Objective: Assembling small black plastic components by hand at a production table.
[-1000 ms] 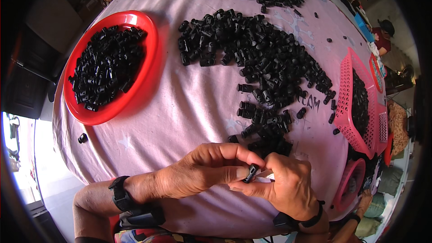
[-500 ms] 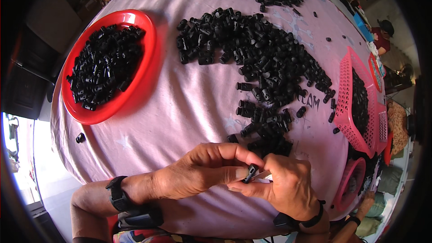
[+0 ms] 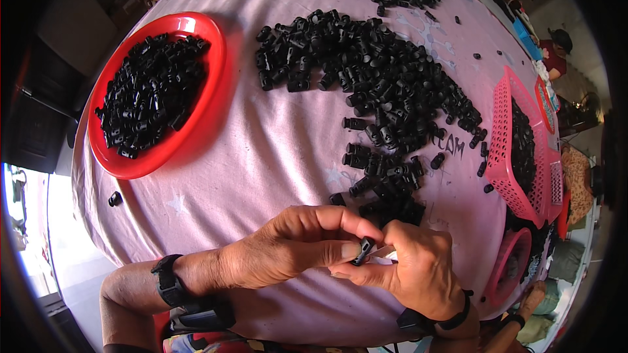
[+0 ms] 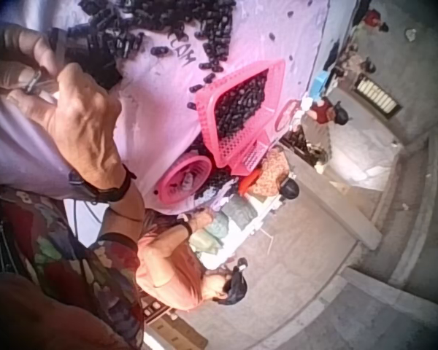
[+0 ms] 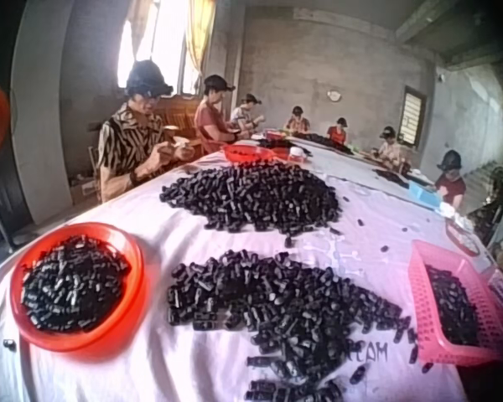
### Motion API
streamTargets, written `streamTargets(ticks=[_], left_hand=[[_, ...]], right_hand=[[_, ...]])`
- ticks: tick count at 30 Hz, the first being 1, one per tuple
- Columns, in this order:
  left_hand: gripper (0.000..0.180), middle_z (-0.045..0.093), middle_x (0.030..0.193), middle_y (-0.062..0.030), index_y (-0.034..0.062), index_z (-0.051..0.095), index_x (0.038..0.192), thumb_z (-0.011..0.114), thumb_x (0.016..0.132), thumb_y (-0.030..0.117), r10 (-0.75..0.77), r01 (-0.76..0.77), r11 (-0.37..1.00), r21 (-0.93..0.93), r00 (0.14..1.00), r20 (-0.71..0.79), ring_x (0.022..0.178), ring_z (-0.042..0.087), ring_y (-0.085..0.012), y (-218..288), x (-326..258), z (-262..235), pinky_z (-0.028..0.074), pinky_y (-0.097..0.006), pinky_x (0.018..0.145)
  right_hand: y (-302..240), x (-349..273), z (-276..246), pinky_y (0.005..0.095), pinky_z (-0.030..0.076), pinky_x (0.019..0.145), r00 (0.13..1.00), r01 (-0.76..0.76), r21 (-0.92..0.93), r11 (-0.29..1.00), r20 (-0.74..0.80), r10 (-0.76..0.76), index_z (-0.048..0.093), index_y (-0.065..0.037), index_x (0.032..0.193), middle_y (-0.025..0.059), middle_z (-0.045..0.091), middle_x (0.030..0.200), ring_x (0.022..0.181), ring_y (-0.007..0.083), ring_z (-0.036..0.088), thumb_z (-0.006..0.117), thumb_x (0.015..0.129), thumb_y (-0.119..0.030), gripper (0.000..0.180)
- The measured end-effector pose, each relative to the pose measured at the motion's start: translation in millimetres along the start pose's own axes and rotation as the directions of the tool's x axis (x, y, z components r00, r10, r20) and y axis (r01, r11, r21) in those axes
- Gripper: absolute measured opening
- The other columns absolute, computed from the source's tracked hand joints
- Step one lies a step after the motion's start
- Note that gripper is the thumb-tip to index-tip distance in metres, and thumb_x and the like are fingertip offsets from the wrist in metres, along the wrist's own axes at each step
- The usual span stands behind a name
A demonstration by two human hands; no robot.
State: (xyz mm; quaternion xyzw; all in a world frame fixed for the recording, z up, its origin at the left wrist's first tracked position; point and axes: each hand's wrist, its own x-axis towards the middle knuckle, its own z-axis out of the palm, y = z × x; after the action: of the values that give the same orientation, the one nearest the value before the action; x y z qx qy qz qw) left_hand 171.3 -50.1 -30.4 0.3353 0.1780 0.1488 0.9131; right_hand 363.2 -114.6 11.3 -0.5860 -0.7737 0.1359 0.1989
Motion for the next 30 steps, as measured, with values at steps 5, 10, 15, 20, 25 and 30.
streamTargets(ticks=[5,10,15,20,25,30], left_hand=[[0.028,0.060,0.112,-0.0025,0.0013,0.054,0.124,0.054,0.096,0.006,0.022,-0.022,1.000,-0.001,1.000,0.016,0.102,0.054,-0.0064,2.3,0.2,1.5,0.044,-0.023,0.091],[0.028,0.059,0.107,0.0004,0.0030,0.055,0.123,0.055,0.096,0.009,-0.001,0.000,0.998,-0.069,1.000,-0.015,0.096,0.053,-0.0042,3.3,-3.1,0.5,0.044,-0.021,0.084],[0.027,0.057,0.104,0.0024,0.0049,0.056,0.119,0.059,0.095,0.015,-0.004,0.003,0.992,-0.122,1.000,-0.014,0.087,0.052,-0.0039,3.4,-2.7,-0.3,0.044,-0.020,0.078],[0.026,0.057,0.101,0.0028,0.0048,0.056,0.119,0.059,0.095,0.014,-0.023,0.024,0.996,-0.080,1.000,0.016,0.083,0.052,-0.0039,2.2,-2.7,-4.0,0.044,-0.019,0.076],[0.026,0.058,0.098,0.0022,0.0043,0.055,0.119,0.058,0.095,0.013,-0.089,0.089,0.976,-0.197,0.996,0.009,0.080,0.053,-0.0038,2.6,-4.9,-4.5,0.045,-0.019,0.075],[0.027,0.061,0.105,-0.0036,0.0017,0.050,0.123,0.051,0.098,0.011,-0.071,0.086,0.946,-0.313,0.996,0.058,0.090,0.060,-0.0081,-0.2,-2.9,-7.5,0.048,-0.022,0.083]], right_hand=[[0.5,-0.1,0.5,0.0331,0.045,0.043,0.999,0.036,-0.022,0.999,-0.013,-0.036,0.047,-0.007,0.063,0.0044,0.054,0.053,0.046,0.0226,0.058,0.078,0.065,-0.058,0.060],[-1.5,1.0,-1.0,0.0306,0.042,0.041,0.996,0.054,0.102,0.993,-0.076,-0.046,0.052,-0.007,0.067,0.0029,0.055,0.055,0.043,0.0180,0.055,0.085,0.066,-0.042,0.048],[-9.5,5.2,-9.9,0.0242,0.040,0.043,0.992,-0.002,0.346,0.938,-0.120,0.046,0.062,-0.002,0.087,0.0024,0.061,0.062,0.046,0.0094,0.054,0.082,0.074,-0.023,0.031],[-1.3,3.9,-3.2,0.0215,0.041,0.045,0.985,0.129,0.405,0.905,-0.159,-0.069,0.065,0.001,0.100,0.0058,0.067,0.071,0.049,0.0071,0.055,0.075,0.080,-0.009,0.024],[-1.3,3.6,-4.9,0.0212,0.048,0.051,0.995,0.053,0.497,0.866,-0.105,-0.001,0.065,0.000,0.101,0.0069,0.069,0.076,0.057,0.0096,0.062,0.071,0.081,-0.004,0.021],[-1.1,3.3,-10.7,0.0218,0.053,0.055,1.000,0.024,0.519,0.855,-0.024,-0.013,0.064,0.000,0.101,0.0082,0.070,0.080,0.064,0.0124,0.069,0.069,0.082,0.000,0.020]])
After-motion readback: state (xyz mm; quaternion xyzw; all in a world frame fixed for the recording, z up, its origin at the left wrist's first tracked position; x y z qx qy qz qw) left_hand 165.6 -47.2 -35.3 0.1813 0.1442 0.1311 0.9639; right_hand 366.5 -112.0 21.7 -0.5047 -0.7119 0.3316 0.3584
